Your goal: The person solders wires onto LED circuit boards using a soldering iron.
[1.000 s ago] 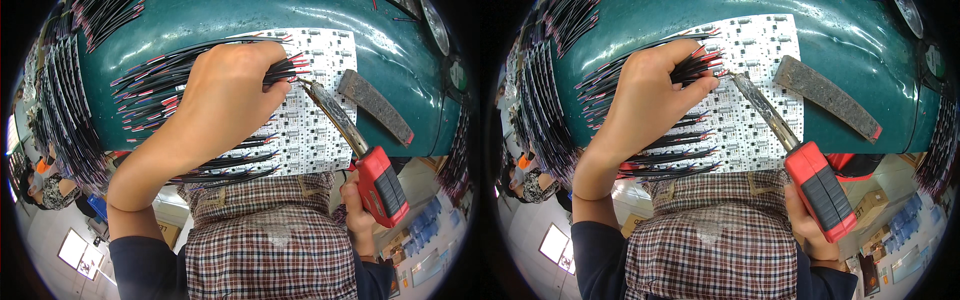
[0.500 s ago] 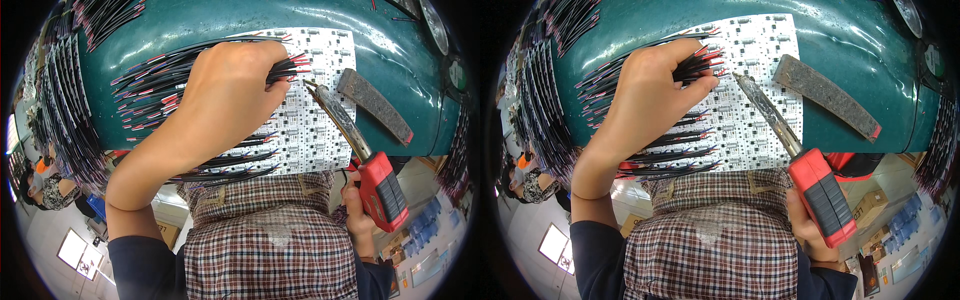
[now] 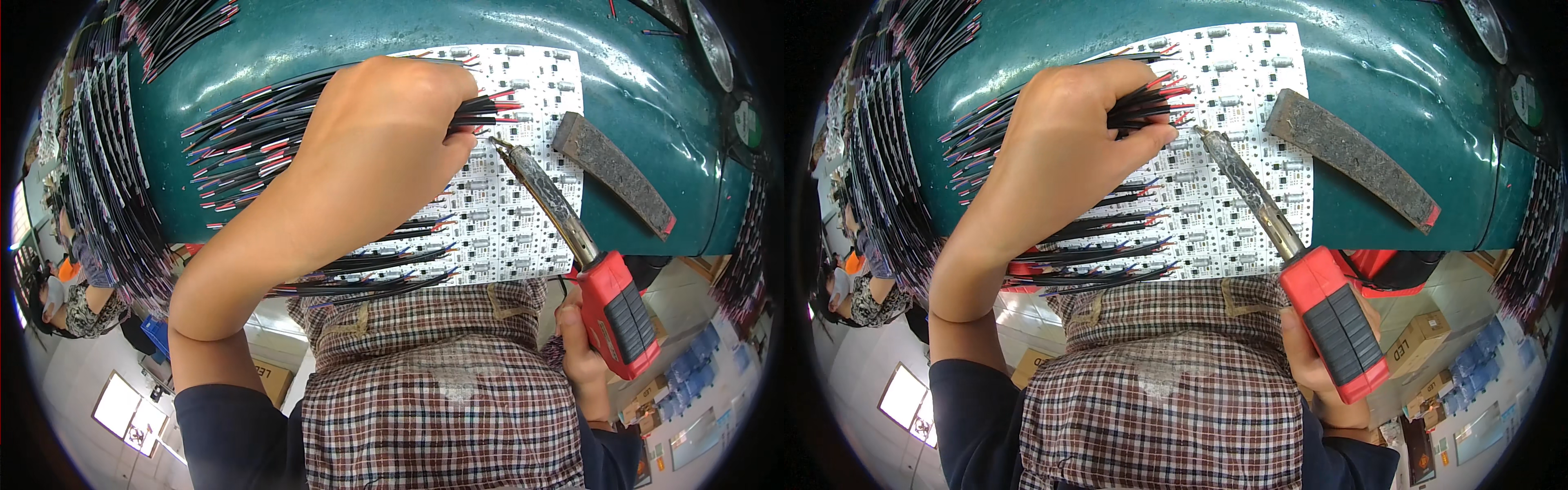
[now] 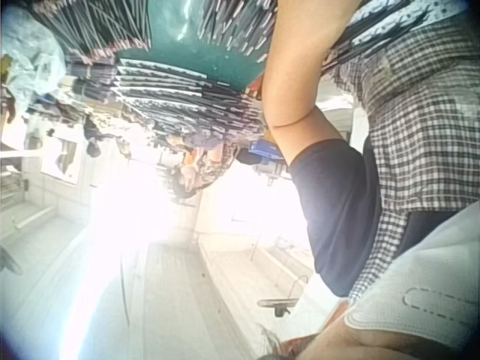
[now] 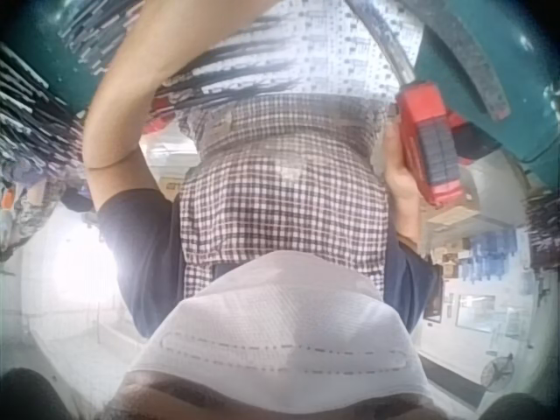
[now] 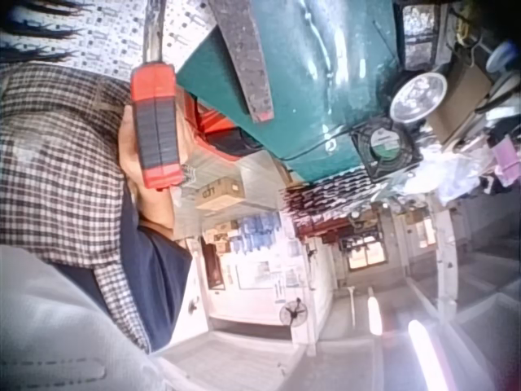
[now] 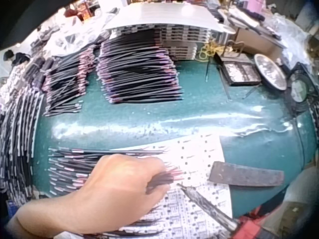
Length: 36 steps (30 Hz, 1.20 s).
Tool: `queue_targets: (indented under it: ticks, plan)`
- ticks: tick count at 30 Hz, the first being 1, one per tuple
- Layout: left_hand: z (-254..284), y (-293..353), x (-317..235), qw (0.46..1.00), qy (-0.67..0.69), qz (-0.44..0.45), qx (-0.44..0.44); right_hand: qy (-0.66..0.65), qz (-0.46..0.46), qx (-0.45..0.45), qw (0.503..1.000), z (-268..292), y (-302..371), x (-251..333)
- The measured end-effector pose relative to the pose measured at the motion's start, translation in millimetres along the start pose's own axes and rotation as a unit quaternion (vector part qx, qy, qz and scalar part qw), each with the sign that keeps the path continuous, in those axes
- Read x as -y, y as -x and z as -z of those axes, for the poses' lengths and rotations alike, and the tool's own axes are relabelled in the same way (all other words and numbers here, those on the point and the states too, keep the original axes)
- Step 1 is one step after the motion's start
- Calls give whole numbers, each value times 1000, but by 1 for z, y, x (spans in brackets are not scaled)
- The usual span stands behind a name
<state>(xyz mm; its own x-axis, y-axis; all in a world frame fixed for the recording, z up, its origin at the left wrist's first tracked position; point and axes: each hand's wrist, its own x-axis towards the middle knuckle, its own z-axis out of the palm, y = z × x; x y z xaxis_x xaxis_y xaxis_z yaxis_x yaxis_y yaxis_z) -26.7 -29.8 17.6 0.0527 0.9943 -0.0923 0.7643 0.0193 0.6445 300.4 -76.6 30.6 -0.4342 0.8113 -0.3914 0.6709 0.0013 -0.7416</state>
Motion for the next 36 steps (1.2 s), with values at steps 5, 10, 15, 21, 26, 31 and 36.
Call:
queue_targets:
  ticks: [5,10,15,21,26,31,36]
  plan:
    - [-1,0,1,1000,-19,-10,-8,0,-15,0,1000,7,1,7]
    - [-2,0,3,999,-31,-27,-14,-52,47,-28,997,-2,-7,10]
    - [5,2,-2,999,47,14,17,-126,26,-68,989,-5,-5,8]
    - [0,4,7,995,92,49,-6,-154,42,-69,985,-8,-9,6]
    - [8,6,0,984,-50,-22,-170,-170,34,-83,981,-9,-5,8]
    - [6,17,-17,995,57,69,-40,-153,43,-68,985,-5,-1,3]
    - [-12,22,-12,995,60,80,-4,-48,62,23,997,2,4,-6]
